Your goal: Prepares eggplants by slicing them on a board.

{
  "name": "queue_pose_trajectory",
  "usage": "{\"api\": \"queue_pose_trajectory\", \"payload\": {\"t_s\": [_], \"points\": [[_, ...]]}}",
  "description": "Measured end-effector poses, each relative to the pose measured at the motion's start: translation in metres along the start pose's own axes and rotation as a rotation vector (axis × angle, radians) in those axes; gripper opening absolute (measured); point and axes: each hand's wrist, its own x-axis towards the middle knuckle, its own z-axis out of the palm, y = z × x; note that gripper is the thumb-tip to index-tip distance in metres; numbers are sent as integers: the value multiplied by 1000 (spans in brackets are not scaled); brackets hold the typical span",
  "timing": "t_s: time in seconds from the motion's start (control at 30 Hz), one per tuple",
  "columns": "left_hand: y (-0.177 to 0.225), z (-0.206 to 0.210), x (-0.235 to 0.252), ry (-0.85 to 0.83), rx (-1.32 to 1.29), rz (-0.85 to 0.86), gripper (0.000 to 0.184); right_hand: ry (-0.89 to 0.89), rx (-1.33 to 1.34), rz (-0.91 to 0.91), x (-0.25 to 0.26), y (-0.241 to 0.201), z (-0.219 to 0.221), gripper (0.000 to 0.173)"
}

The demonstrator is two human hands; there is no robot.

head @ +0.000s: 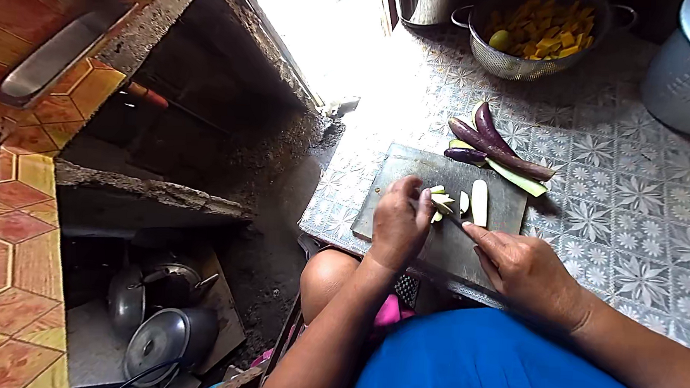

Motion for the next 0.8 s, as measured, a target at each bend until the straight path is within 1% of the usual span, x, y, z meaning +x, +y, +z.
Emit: {"api": "queue_pose_trajectory", "payload": {"t_s": [0.07, 0.13, 0.17, 0.2, 0.27, 0.3, 0.33, 0.5, 0.57, 0.63, 0.67, 0.73, 0.8], "points": [[11, 1, 19, -130, 62, 126, 25, -19, 12, -39, -3, -8, 5, 35], [28, 6, 36, -278, 156, 195, 28, -19, 2, -80, -6, -14, 11, 33], [37, 11, 43, -352, 234, 203, 31, -16, -9, -94, -6, -15, 13, 32], [44, 18, 49, -431, 320, 182, 37, -17, -19, -104, -7, -16, 15, 31], [60, 31, 54, -563, 470, 124, 55, -8, -36, -119, -8, -17, 16, 26], [65, 37, 56, -602, 518, 107, 59, 0, -42, -121, -8, -16, 17, 23], [68, 44, 56, -616, 542, 101, 59, 2, -46, -115, -7, -16, 17, 21], [72, 57, 48, -562, 437, 144, 26, -11, -23, -85, -8, -16, 18, 15], [69, 57, 44, -541, 384, 203, 20, -29, -6, -77, -9, -17, 19, 14], [63, 49, 39, -451, 259, 266, 16, -54, -6, -46, -8, -17, 19, 12], [61, 42, 35, -364, 165, 294, 14, -76, 2, -14, -7, -17, 18, 17], [56, 18, 30, -216, -56, 282, 11, -109, 46, 70, -5, -15, 16, 34], [44, -11, 23, -159, -252, 153, 12, -76, 49, 80, -4, -8, 19, 43]]}}
